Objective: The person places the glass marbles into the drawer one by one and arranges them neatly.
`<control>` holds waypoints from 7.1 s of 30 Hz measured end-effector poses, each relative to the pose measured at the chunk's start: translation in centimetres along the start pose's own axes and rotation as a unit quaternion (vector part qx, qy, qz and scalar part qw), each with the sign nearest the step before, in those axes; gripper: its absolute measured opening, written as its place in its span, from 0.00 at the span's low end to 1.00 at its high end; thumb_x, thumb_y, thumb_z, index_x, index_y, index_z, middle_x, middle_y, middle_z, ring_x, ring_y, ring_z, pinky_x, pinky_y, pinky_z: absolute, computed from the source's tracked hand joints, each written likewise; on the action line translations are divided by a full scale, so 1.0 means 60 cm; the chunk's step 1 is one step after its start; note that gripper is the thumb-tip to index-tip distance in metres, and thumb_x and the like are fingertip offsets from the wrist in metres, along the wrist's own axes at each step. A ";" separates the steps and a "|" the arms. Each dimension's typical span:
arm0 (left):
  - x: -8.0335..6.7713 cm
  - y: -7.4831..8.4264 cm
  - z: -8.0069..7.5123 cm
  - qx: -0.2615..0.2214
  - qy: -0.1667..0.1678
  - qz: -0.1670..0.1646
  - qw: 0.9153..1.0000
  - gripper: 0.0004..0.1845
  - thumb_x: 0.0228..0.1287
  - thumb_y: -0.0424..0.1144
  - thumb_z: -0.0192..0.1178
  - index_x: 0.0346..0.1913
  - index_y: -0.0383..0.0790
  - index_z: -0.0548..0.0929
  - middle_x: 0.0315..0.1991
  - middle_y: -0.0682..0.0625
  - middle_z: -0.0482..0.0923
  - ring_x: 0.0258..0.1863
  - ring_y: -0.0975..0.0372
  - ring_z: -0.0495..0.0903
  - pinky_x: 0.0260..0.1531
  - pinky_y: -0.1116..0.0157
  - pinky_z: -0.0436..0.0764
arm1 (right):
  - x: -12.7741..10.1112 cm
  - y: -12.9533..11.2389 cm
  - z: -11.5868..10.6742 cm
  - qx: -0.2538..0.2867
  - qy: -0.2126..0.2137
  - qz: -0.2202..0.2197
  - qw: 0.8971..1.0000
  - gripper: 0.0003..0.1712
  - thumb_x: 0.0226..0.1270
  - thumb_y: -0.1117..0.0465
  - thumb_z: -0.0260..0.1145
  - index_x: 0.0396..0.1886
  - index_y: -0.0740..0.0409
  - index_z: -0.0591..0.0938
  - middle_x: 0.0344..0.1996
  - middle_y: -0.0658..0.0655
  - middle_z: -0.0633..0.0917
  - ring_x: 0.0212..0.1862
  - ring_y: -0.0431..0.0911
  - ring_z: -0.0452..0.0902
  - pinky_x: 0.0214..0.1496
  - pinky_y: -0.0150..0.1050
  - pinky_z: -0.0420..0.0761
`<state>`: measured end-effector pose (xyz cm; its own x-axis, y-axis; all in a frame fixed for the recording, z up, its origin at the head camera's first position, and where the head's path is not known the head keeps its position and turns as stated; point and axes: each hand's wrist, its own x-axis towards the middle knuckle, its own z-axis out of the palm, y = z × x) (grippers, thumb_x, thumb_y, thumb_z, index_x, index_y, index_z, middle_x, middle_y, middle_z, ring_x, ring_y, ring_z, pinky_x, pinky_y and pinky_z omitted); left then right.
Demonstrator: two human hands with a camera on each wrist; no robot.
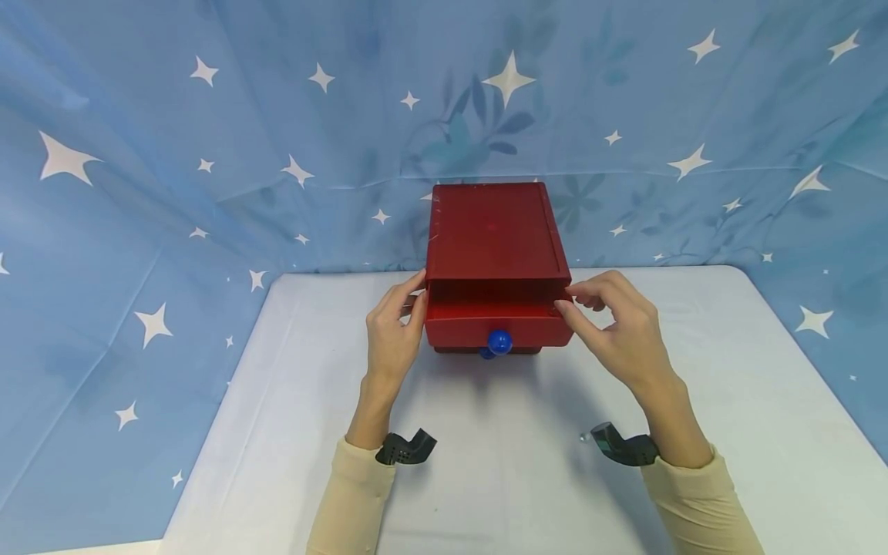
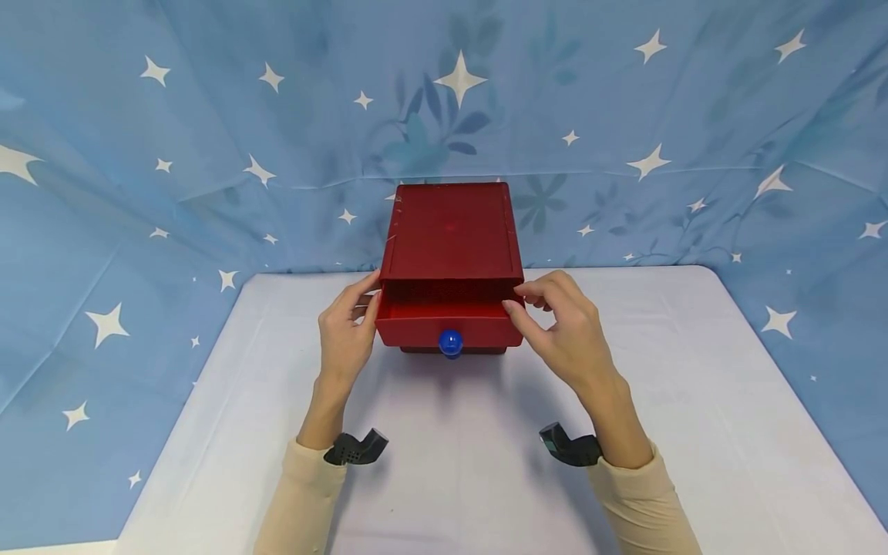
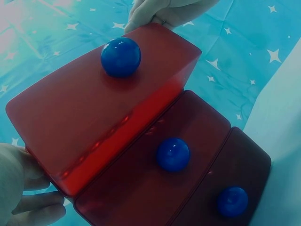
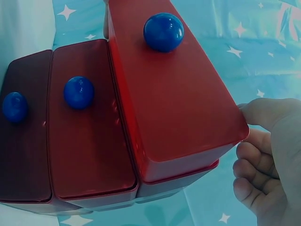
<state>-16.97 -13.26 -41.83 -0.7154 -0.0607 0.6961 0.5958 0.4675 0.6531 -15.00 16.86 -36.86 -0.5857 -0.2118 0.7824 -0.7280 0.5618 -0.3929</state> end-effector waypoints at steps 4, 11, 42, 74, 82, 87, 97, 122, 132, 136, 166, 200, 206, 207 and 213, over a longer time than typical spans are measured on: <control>0.000 -0.001 0.000 0.000 -0.002 -0.003 1.000 0.19 0.71 0.34 0.60 0.63 0.41 0.81 0.51 0.43 0.86 0.38 0.56 0.88 0.43 0.61 0.89 | 0.000 -0.001 0.000 0.001 0.000 0.002 1.000 0.12 0.53 0.69 0.74 0.39 0.66 0.86 0.33 0.59 0.84 0.36 0.44 0.74 0.43 0.22 0.72; 0.001 -0.001 0.001 -0.006 0.001 0.000 1.000 0.19 0.70 0.32 0.60 0.63 0.40 0.81 0.51 0.43 0.86 0.38 0.55 0.88 0.42 0.60 0.89 | 0.000 -0.005 -0.002 -0.001 0.003 0.000 1.000 0.12 0.53 0.69 0.74 0.39 0.67 0.86 0.34 0.60 0.85 0.36 0.45 0.74 0.43 0.23 0.72; 0.000 0.000 0.001 -0.008 -0.003 -0.011 1.000 0.20 0.71 0.33 0.61 0.63 0.43 0.81 0.51 0.45 0.86 0.38 0.57 0.88 0.43 0.61 0.89 | -0.019 -0.007 -0.021 0.005 0.025 -0.003 1.000 0.17 0.64 0.56 0.69 0.40 0.68 0.86 0.33 0.62 0.84 0.38 0.40 0.74 0.47 0.20 0.73; 0.000 0.000 0.001 -0.008 -0.005 -0.008 1.000 0.20 0.71 0.33 0.60 0.64 0.42 0.81 0.52 0.44 0.86 0.39 0.56 0.88 0.43 0.61 0.89 | -0.040 -0.016 -0.031 -0.015 0.020 0.017 1.000 0.22 0.68 0.49 0.66 0.40 0.67 0.86 0.35 0.61 0.85 0.38 0.41 0.75 0.50 0.17 0.72; -0.001 0.000 0.001 -0.011 -0.002 -0.007 1.000 0.20 0.71 0.33 0.60 0.64 0.42 0.81 0.51 0.44 0.86 0.38 0.56 0.88 0.43 0.61 0.89 | -0.043 -0.015 -0.031 -0.008 0.027 0.014 1.000 0.21 0.67 0.50 0.67 0.39 0.67 0.86 0.34 0.61 0.84 0.39 0.39 0.75 0.49 0.18 0.72; 0.000 -0.002 0.001 -0.013 -0.001 -0.003 1.000 0.20 0.71 0.33 0.60 0.64 0.42 0.81 0.51 0.44 0.86 0.38 0.56 0.88 0.42 0.61 0.89 | -0.045 -0.017 -0.032 -0.009 0.025 0.019 0.999 0.18 0.63 0.55 0.68 0.39 0.67 0.86 0.34 0.61 0.84 0.39 0.38 0.75 0.49 0.18 0.72; 0.000 -0.002 0.001 -0.011 -0.001 -0.003 1.000 0.20 0.71 0.33 0.60 0.64 0.41 0.81 0.51 0.44 0.86 0.37 0.56 0.88 0.43 0.62 0.89 | -0.051 -0.018 -0.033 -0.015 0.019 0.022 0.999 0.22 0.67 0.49 0.66 0.40 0.67 0.86 0.36 0.62 0.85 0.39 0.39 0.75 0.50 0.17 0.72; 0.000 0.000 0.000 -0.016 -0.003 -0.006 1.000 0.20 0.70 0.33 0.61 0.63 0.41 0.81 0.51 0.44 0.86 0.37 0.56 0.88 0.43 0.59 0.89 | -0.072 -0.020 -0.039 -0.021 0.024 0.036 0.999 0.29 0.69 0.42 0.65 0.39 0.67 0.86 0.35 0.61 0.85 0.40 0.37 0.75 0.50 0.16 0.71; 0.000 0.001 -0.001 -0.005 -0.010 -0.009 1.000 0.20 0.71 0.34 0.60 0.64 0.42 0.80 0.51 0.44 0.86 0.38 0.56 0.88 0.44 0.62 0.89 | -0.080 -0.018 -0.040 -0.027 0.029 0.035 0.999 0.33 0.69 0.38 0.62 0.38 0.68 0.86 0.34 0.61 0.84 0.39 0.37 0.74 0.49 0.16 0.71; 0.000 0.002 -0.001 -0.007 -0.008 -0.009 1.000 0.20 0.71 0.33 0.60 0.64 0.41 0.81 0.51 0.43 0.86 0.38 0.56 0.88 0.43 0.61 0.89 | -0.083 -0.018 -0.039 -0.022 0.034 0.033 0.999 0.33 0.69 0.39 0.63 0.38 0.68 0.86 0.33 0.62 0.84 0.39 0.37 0.74 0.48 0.17 0.71; 0.000 -0.001 0.001 -0.009 -0.005 -0.006 1.000 0.20 0.70 0.33 0.60 0.64 0.42 0.80 0.52 0.44 0.86 0.39 0.56 0.88 0.43 0.61 0.89 | -0.120 -0.007 -0.042 -0.045 0.005 0.066 0.997 0.19 0.62 0.51 0.72 0.42 0.64 0.86 0.35 0.58 0.85 0.39 0.36 0.74 0.46 0.14 0.70; 0.000 0.000 -0.001 -0.007 -0.008 -0.002 1.000 0.20 0.71 0.34 0.61 0.64 0.42 0.80 0.51 0.43 0.86 0.37 0.56 0.88 0.43 0.60 0.89 | -0.166 -0.010 -0.045 -0.099 -0.058 0.114 0.987 0.21 0.46 0.67 0.79 0.43 0.59 0.85 0.35 0.52 0.84 0.38 0.37 0.74 0.43 0.13 0.73; 0.000 -0.001 -0.001 -0.004 -0.006 -0.004 1.000 0.20 0.71 0.34 0.60 0.64 0.42 0.81 0.50 0.44 0.86 0.37 0.56 0.88 0.42 0.61 0.89 | -0.180 -0.007 -0.045 -0.100 -0.076 0.129 0.984 0.20 0.47 0.65 0.79 0.43 0.60 0.85 0.35 0.53 0.84 0.38 0.36 0.74 0.46 0.11 0.71; 0.000 0.000 -0.001 -0.003 -0.006 -0.004 1.000 0.20 0.71 0.34 0.60 0.64 0.42 0.81 0.50 0.44 0.86 0.37 0.56 0.88 0.42 0.61 0.89 | -0.182 -0.006 -0.044 -0.096 -0.075 0.130 0.984 0.20 0.47 0.66 0.79 0.43 0.60 0.85 0.35 0.53 0.83 0.38 0.36 0.73 0.47 0.11 0.71; 0.000 0.001 -0.001 -0.006 -0.005 -0.004 1.000 0.20 0.71 0.34 0.60 0.64 0.42 0.81 0.51 0.44 0.86 0.37 0.56 0.88 0.42 0.60 0.89 | -0.198 -0.003 -0.040 -0.099 -0.076 0.130 0.984 0.21 0.46 0.67 0.79 0.42 0.59 0.84 0.34 0.50 0.83 0.38 0.34 0.73 0.47 0.11 0.70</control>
<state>-16.93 -13.29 -41.80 -0.7236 -0.0549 0.6881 0.5948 0.4562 0.6619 -7.06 21.21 -44.91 -0.8001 -0.1483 0.5812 -0.4712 0.7549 -0.4561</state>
